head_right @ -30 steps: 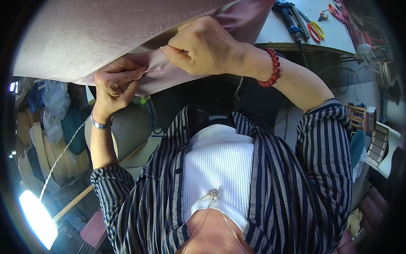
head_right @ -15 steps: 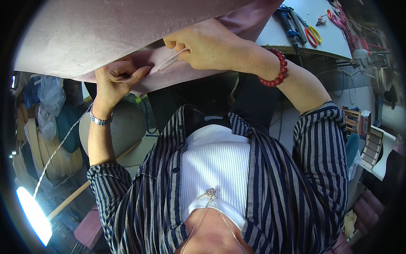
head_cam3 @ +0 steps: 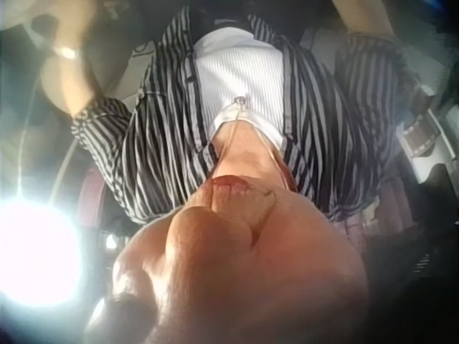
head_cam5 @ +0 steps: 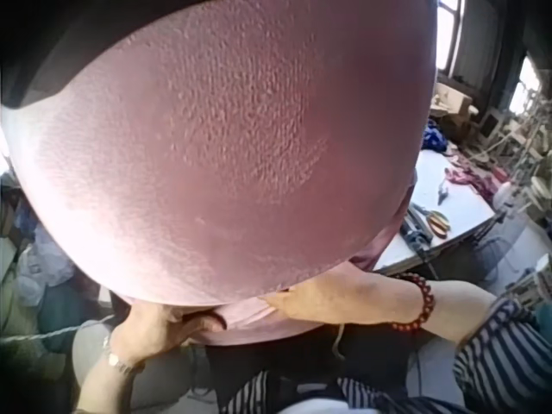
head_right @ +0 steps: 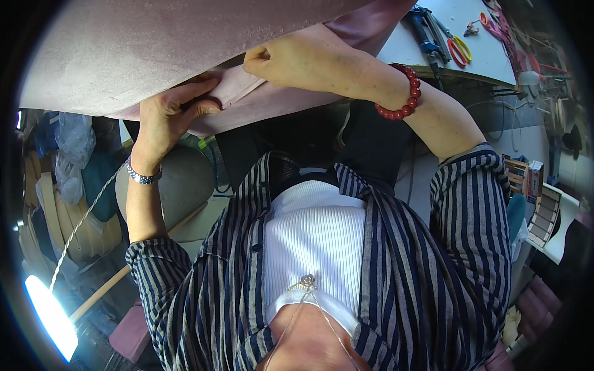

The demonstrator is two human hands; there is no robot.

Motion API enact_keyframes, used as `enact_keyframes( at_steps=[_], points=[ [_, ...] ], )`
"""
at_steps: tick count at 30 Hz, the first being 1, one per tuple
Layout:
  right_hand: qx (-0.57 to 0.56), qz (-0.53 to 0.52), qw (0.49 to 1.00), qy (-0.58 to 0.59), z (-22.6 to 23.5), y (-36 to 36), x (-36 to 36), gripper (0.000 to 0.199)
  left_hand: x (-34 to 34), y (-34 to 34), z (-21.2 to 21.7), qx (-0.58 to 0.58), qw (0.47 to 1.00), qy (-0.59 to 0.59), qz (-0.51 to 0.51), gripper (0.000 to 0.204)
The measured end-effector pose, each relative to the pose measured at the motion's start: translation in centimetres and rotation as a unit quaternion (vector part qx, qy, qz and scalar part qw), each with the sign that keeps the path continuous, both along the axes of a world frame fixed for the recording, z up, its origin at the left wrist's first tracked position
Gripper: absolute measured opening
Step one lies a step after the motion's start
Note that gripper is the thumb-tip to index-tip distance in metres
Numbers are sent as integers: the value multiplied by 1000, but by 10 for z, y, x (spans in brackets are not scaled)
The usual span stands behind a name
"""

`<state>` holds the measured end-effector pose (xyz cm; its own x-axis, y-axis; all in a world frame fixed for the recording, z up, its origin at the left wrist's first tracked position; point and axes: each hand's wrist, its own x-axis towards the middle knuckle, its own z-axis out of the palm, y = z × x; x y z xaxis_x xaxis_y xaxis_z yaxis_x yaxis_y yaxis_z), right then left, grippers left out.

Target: The recorder is attaching pink fabric to a furniture frame using an air-powered staple gun.

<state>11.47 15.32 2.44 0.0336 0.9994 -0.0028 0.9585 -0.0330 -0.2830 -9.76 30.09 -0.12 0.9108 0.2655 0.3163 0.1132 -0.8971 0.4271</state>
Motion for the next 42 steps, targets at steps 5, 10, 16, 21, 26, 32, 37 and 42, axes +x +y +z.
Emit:
enact_keyframes(
  at_steps=[5,10,16,21,26,32,37,42],
  points=[
    [79,47,995,26,-13,-5,5,20,-3,-1,-3,8,1000,19,11,41],
    [65,31,990,121,-14,-12,4,20,-1,-1,-5,10,1000,24,13,40],
    [51,8,999,7,-26,-10,3,33,0,2,-4,-8,997,72,31,32],
    [73,19,997,10,-41,-7,5,26,3,3,-14,-50,998,9,38,25],
    [140,35,989,17,-46,-3,7,21,3,5,-16,-23,999,-2,42,19],
    [199,52,978,-27,-47,-3,9,18,4,4,-11,56,998,9,35,17],
    [251,96,962,-45,-44,-4,11,13,5,3,-9,130,991,-11,25,25],
    [283,114,951,-43,-43,-4,9,11,3,1,-10,113,993,-12,23,33]
  ],
)
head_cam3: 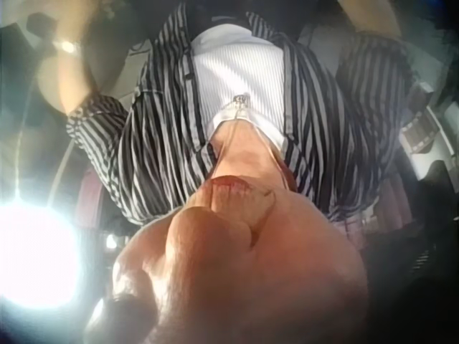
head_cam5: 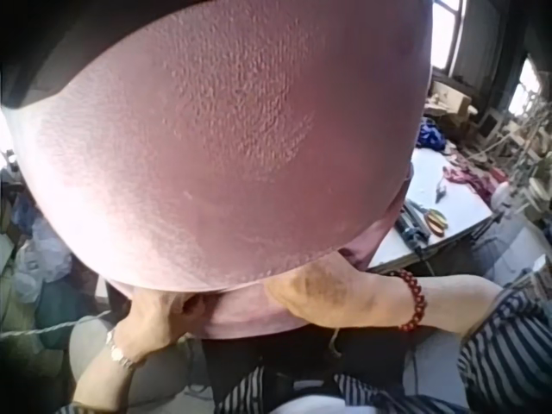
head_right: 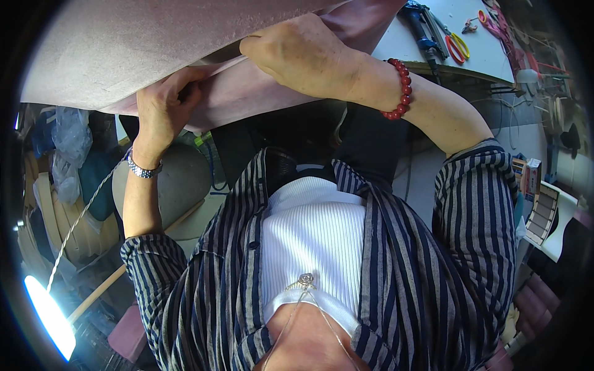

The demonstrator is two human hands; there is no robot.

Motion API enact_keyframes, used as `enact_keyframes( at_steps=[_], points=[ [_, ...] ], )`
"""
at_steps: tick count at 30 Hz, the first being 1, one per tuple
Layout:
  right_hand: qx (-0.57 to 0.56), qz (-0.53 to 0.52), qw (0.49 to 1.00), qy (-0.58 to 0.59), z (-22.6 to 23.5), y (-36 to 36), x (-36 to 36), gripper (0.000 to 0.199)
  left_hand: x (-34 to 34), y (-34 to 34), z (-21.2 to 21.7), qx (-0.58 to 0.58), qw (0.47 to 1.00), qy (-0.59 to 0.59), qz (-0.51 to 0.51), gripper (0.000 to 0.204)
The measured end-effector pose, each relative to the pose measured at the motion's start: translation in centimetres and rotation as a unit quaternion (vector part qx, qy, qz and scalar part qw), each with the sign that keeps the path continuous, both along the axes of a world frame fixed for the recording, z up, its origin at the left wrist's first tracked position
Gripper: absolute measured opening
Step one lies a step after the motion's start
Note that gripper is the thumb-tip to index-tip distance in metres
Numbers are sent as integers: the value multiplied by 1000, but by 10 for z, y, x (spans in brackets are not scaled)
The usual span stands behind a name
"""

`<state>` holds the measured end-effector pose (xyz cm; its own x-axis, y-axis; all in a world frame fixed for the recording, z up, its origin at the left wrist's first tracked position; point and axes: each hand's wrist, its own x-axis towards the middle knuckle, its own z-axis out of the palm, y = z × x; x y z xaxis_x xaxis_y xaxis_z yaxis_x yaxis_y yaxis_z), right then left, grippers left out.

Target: The recorder is attaching pink fabric to a furniture frame using an air-powered staple gun.

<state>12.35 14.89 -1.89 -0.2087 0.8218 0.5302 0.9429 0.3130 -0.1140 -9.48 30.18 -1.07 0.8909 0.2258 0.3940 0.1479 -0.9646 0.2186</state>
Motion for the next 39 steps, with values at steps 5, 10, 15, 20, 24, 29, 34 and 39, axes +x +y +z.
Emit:
enact_keyframes(
  at_steps=[5,10,15,20,24,29,34,39],
  points=[
    [-19,-9,1000,-16,3,-3,-4,11,-3,0,-2,-16,1000,1,-11,28],
    [-39,34,996,-73,6,-5,-1,15,-7,2,-4,-22,999,-6,-40,26],
    [-31,52,997,-46,0,-6,0,28,-11,1,-3,-36,998,31,-50,31],
    [-53,67,994,-68,4,-9,2,38,-14,1,-2,-41,996,65,-48,31],
    [-109,90,988,-53,13,-10,-2,25,-18,2,-1,-59,994,74,-50,31],
    [-58,102,992,-46,17,-7,-10,6,-21,-2,2,-63,994,81,-38,32],
    [-179,51,971,-154,12,-15,-5,44,-20,-6,8,-60,992,105,-42,33],
    [-119,73,984,-110,-2,-14,3,45,-10,-9,0,-62,996,65,-13,33]
  ],
)
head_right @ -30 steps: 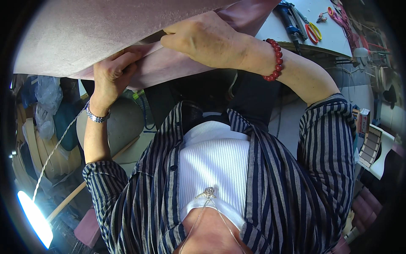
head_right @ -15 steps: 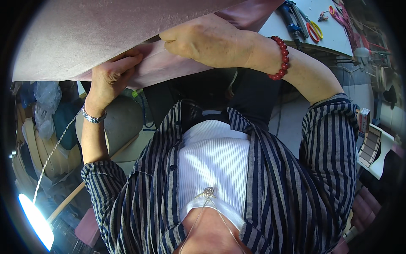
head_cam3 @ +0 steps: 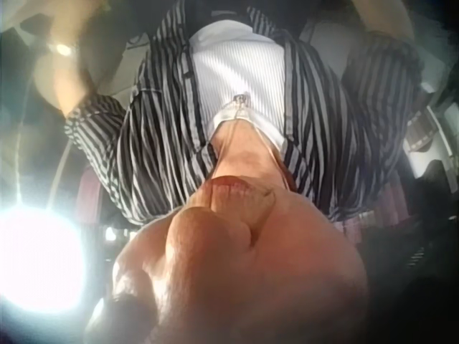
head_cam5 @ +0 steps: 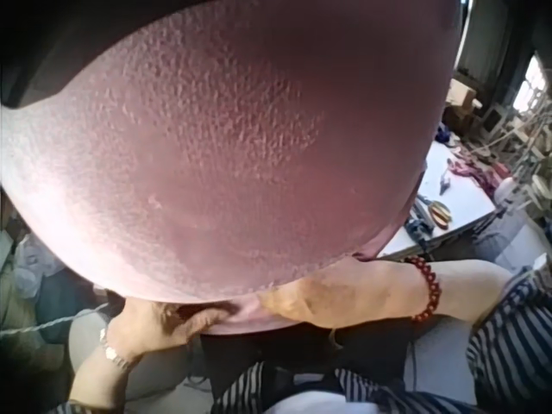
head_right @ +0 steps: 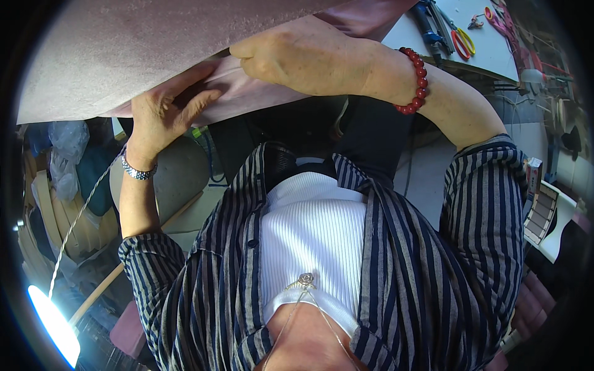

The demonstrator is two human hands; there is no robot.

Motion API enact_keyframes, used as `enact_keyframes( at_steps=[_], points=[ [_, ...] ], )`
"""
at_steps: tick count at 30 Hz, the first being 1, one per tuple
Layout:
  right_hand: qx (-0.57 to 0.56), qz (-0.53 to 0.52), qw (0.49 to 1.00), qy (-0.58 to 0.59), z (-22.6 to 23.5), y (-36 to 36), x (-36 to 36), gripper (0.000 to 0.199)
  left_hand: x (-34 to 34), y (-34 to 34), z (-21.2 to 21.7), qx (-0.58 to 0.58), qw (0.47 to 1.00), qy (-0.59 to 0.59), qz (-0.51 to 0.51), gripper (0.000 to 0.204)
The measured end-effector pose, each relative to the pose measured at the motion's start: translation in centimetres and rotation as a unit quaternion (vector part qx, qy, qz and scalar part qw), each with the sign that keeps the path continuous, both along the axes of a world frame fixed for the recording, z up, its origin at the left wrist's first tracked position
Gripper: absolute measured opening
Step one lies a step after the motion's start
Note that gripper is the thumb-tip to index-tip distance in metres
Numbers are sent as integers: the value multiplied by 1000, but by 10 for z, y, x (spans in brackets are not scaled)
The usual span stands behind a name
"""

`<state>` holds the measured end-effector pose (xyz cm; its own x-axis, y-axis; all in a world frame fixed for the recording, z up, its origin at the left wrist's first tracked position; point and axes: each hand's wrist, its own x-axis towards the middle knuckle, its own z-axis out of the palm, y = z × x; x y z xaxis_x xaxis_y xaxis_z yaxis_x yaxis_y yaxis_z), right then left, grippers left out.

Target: The recorder is attaching pink fabric to a furniture frame using an air-powered staple gun.

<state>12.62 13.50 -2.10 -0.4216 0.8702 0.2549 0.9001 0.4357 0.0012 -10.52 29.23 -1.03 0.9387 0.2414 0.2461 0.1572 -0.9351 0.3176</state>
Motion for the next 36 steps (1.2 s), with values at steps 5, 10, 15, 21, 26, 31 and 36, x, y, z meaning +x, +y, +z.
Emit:
enact_keyframes(
  at_steps=[5,10,15,21,26,31,36],
  points=[
    [-9,-16,1000,-15,0,-1,-3,44,3,-5,-10,12,996,-1,85,33],
    [80,6,997,-22,5,1,-4,45,3,0,-15,83,994,-48,47,29],
    [74,-10,995,-70,8,-2,-6,45,-8,4,-15,93,994,-52,-36,46],
    [46,18,982,-184,16,-4,-8,46,-12,5,-15,62,997,-18,-45,59],
    [161,-8,953,-257,9,-7,-13,43,-12,2,-13,79,996,-21,-41,57],
    [142,3,965,-221,4,-6,-8,42,-12,1,-8,80,996,9,-30,42],
    [126,17,975,-183,0,-2,-4,41,-11,2,-6,59,998,-18,-32,40]
  ],
)
